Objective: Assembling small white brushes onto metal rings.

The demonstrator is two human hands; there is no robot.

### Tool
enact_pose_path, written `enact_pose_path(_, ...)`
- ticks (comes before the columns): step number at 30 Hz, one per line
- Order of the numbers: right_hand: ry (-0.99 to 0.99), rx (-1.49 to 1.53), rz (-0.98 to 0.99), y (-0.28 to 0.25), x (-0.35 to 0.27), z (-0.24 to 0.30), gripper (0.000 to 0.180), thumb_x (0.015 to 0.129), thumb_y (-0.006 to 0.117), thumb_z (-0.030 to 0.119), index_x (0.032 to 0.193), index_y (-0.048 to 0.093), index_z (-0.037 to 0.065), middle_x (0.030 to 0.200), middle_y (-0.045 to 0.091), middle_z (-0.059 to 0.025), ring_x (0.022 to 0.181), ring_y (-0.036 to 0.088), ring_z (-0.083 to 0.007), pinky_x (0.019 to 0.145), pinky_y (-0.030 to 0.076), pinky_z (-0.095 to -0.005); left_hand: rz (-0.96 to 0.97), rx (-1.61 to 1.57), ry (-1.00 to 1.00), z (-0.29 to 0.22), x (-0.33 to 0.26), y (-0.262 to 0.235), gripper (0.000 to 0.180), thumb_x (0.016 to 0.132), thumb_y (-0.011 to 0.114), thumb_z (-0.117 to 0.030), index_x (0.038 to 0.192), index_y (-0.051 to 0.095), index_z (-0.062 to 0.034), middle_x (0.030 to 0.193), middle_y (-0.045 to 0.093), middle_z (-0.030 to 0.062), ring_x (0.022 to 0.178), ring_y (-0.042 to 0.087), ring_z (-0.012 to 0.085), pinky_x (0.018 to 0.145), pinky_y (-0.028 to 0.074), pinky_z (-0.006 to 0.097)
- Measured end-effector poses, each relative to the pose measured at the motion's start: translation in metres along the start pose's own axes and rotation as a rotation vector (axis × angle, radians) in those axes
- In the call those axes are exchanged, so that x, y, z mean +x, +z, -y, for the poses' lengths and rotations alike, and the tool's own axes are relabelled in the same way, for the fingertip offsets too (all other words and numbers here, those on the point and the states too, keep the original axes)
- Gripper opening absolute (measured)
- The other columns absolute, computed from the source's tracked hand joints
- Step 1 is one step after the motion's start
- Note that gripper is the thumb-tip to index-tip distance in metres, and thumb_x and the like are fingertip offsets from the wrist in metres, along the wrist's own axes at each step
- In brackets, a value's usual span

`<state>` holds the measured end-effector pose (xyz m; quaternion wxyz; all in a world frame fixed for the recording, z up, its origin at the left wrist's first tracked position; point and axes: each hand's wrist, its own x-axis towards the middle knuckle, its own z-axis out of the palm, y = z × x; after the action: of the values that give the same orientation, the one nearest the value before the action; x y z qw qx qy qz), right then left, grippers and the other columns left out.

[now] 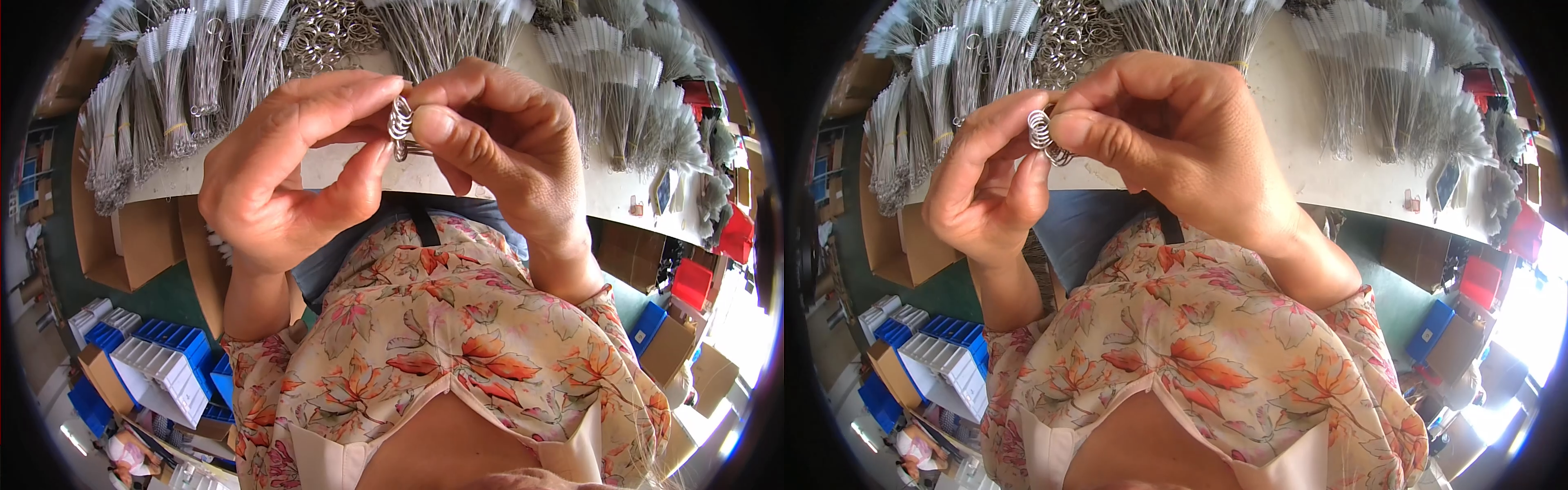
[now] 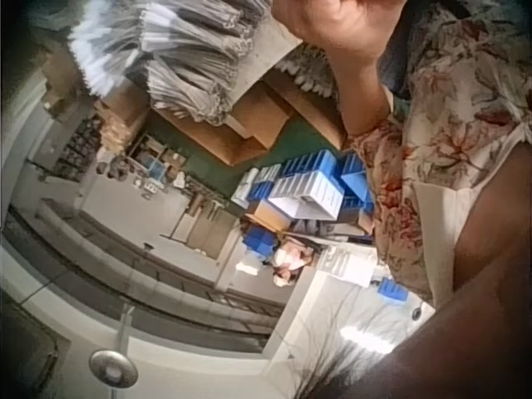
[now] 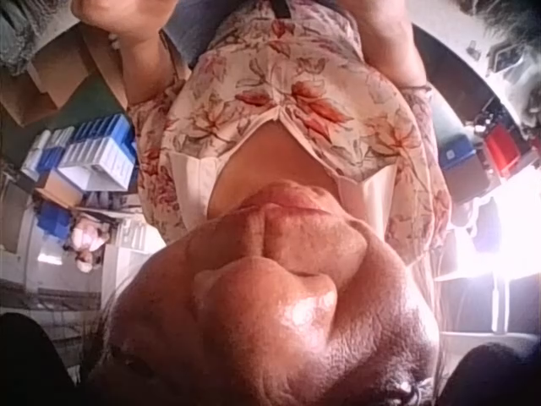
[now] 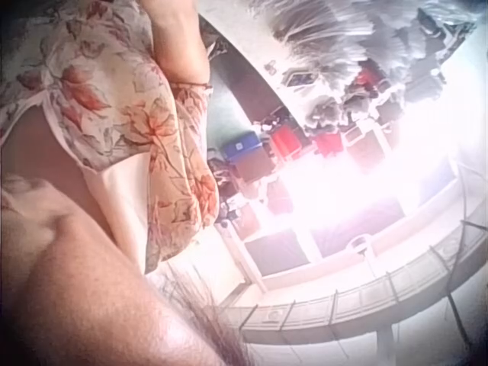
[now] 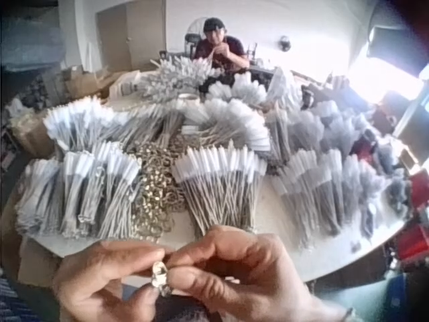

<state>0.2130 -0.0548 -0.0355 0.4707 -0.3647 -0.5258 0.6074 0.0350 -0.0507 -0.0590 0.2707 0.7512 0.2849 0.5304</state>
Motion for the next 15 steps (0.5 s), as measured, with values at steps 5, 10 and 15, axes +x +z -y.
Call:
enact_pose_path(5, -0.034, -0.091, 0.050, -0.005, 0.003, 0.000, 0.010, 0.082, 0.064, 0.007, 0.087, 0.062, -0.001, 0.074, 0.059, -0.0013, 0.056, 0.049, -0.0024, 0.045, 0.039, -0.0155, 0.036, -0.142, -0.006, 0.005, 0.006, -0.007, 0.033, 0.075, 0.051, 0.009, 0.107, 0.053, 0.0150, 0.102, 0.058, 0.0255, 0.092, 0.061, 0.0283, 0.083, 0.049, 0.035)
enact_pose_path(10, -0.081, -0.187, 0.027, -0.007, 0.005, -0.007, 0.012, 0.082, 0.065, 0.008, 0.088, 0.061, -0.001, 0.073, 0.059, -0.0008, 0.056, 0.048, -0.0024, 0.045, 0.038, -0.0157, 0.118, -0.181, -0.177, 0.004, 0.016, -0.011, 0.029, 0.077, 0.051, 0.007, 0.105, 0.054, 0.0125, 0.100, 0.059, 0.0214, 0.089, 0.060, 0.0218, 0.079, 0.049, 0.030)
enact_pose_path(15, 0.042, -0.133, 0.058, -0.012, 0.008, -0.009, 0.013, 0.083, 0.064, 0.009, 0.091, 0.061, -0.001, 0.076, 0.060, -0.0013, 0.065, 0.051, -0.0039, 0.055, 0.041, -0.0178, 0.136, -0.059, -0.281, 0.008, 0.011, -0.010, 0.013, 0.087, 0.057, -0.008, 0.094, 0.060, 0.0015, 0.083, 0.059, 0.0042, 0.067, 0.053, 0.0072, 0.060, 0.044, 0.020)
